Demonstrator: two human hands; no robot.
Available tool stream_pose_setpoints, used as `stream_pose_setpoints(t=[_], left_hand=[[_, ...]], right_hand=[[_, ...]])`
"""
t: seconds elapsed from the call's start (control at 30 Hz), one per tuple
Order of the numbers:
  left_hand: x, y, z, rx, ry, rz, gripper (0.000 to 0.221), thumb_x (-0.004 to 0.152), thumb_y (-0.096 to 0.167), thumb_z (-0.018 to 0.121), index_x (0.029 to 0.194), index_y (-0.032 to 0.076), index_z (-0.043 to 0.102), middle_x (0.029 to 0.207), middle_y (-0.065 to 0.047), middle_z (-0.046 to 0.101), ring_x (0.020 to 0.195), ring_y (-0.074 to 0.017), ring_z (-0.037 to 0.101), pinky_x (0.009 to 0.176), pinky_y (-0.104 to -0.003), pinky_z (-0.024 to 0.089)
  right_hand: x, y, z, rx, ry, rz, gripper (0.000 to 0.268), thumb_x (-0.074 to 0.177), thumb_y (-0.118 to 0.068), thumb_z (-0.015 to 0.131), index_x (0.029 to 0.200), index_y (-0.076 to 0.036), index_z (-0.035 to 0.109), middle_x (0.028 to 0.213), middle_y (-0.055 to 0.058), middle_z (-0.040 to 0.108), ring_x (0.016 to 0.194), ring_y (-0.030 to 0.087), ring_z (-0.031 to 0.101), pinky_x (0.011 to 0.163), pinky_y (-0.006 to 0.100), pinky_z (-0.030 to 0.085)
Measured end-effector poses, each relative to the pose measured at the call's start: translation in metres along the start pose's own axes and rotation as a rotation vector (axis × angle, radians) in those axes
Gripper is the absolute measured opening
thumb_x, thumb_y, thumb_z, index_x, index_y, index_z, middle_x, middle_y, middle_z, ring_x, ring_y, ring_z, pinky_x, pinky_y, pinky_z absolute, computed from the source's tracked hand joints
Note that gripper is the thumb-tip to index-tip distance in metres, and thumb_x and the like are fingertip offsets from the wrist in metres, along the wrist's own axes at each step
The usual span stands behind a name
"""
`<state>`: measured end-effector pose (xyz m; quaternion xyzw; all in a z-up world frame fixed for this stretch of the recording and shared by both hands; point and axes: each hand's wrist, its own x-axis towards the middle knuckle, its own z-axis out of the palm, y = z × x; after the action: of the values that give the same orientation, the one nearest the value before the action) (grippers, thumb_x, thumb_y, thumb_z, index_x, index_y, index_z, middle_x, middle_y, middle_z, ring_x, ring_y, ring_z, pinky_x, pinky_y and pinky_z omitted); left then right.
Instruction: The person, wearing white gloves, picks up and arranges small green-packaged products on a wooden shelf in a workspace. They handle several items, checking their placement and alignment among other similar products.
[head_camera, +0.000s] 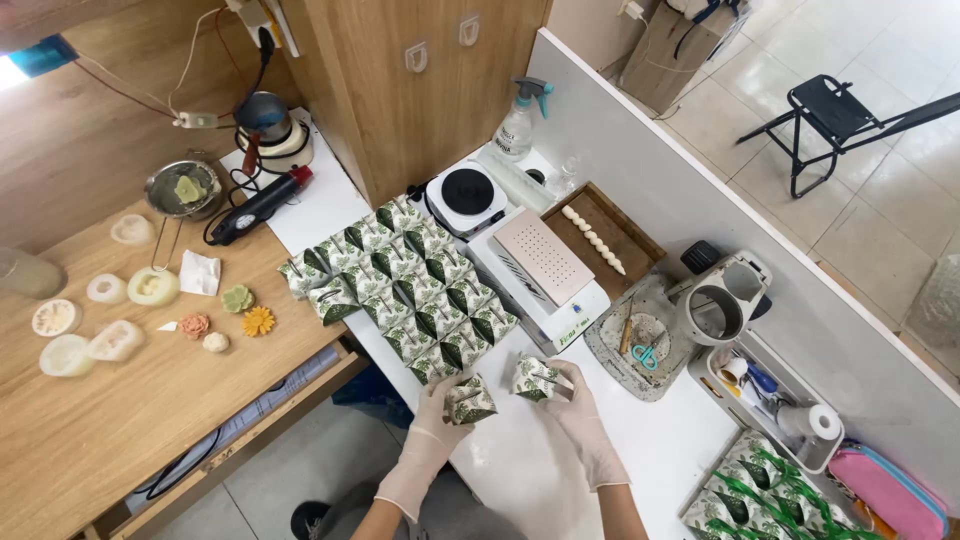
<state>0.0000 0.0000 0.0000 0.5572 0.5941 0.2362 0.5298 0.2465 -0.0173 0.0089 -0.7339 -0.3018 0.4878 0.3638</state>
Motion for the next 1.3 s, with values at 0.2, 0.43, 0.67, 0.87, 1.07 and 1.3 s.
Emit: stream_pose_setpoints(t=[0.2,0.43,0.67,0.87,1.07,1.3], left_hand=[[-0.030,0.009,-0.059,-0.162,0.062,0.011,0.075,0.068,-0.011,0.083,0.133,0.019,0.060,0.148,-0.005,0.038,0.119,-0.0204,0.062,0.094,-0.028,0.061],[-0.061,-0.028,-0.142,-0.335,0.224,0.235,0.075,0.068,-0.011,0.083,0.135,0.013,0.060,0.139,-0.008,0.049,0.120,-0.0207,0.065,0.097,-0.029,0.060],[-0.080,-0.056,-0.279,-0.578,0.347,0.396,0.094,0.068,-0.006,0.089,0.148,0.018,0.047,0.130,-0.006,0.064,0.115,-0.0165,0.071,0.093,-0.035,0.064],[-0.185,0.066,-0.460,-0.287,0.626,0.420,0.104,0.069,0.003,0.088,0.157,0.018,0.036,0.130,-0.007,0.071,0.112,-0.0179,0.075,0.092,-0.031,0.061],[-0.218,0.141,-0.609,-0.053,0.817,0.578,0.098,0.073,0.011,0.089,0.156,0.015,0.036,0.132,-0.010,0.066,0.117,-0.0202,0.068,0.097,-0.031,0.054],[-0.172,0.205,-0.726,0.119,0.914,0.888,0.091,0.073,0.012,0.091,0.151,0.009,0.044,0.137,-0.016,0.051,0.114,-0.0230,0.060,0.095,-0.035,0.055]], right_hand=[[-0.038,-0.042,0.022,0.095,-0.335,-0.145,0.065,0.071,0.014,0.066,0.130,-0.011,0.057,0.128,0.005,0.061,0.116,0.020,0.062,0.094,0.032,0.053],[-0.055,-0.095,0.120,0.135,-0.618,-0.017,0.069,0.073,0.006,0.068,0.138,-0.012,0.054,0.123,0.014,0.065,0.111,0.026,0.066,0.095,0.037,0.055],[-0.051,-0.150,0.275,0.160,-0.891,-0.555,0.111,0.057,0.019,0.085,0.152,-0.014,0.040,0.138,0.010,0.056,0.125,0.019,0.056,0.105,0.034,0.047],[-0.177,-0.306,0.384,0.164,-0.845,-0.854,0.101,0.064,0.016,0.079,0.154,-0.006,0.038,0.147,0.012,0.052,0.136,0.018,0.050,0.111,0.033,0.040],[-0.275,-0.456,0.456,0.154,-0.766,-1.163,0.101,0.072,0.010,0.077,0.160,-0.009,0.032,0.157,0.008,0.046,0.142,0.016,0.046,0.110,0.030,0.042],[-0.295,-0.566,0.509,0.156,-0.619,-1.318,0.105,0.078,0.001,0.080,0.166,-0.013,0.024,0.137,0.010,0.061,0.123,0.016,0.058,0.100,0.030,0.048]])
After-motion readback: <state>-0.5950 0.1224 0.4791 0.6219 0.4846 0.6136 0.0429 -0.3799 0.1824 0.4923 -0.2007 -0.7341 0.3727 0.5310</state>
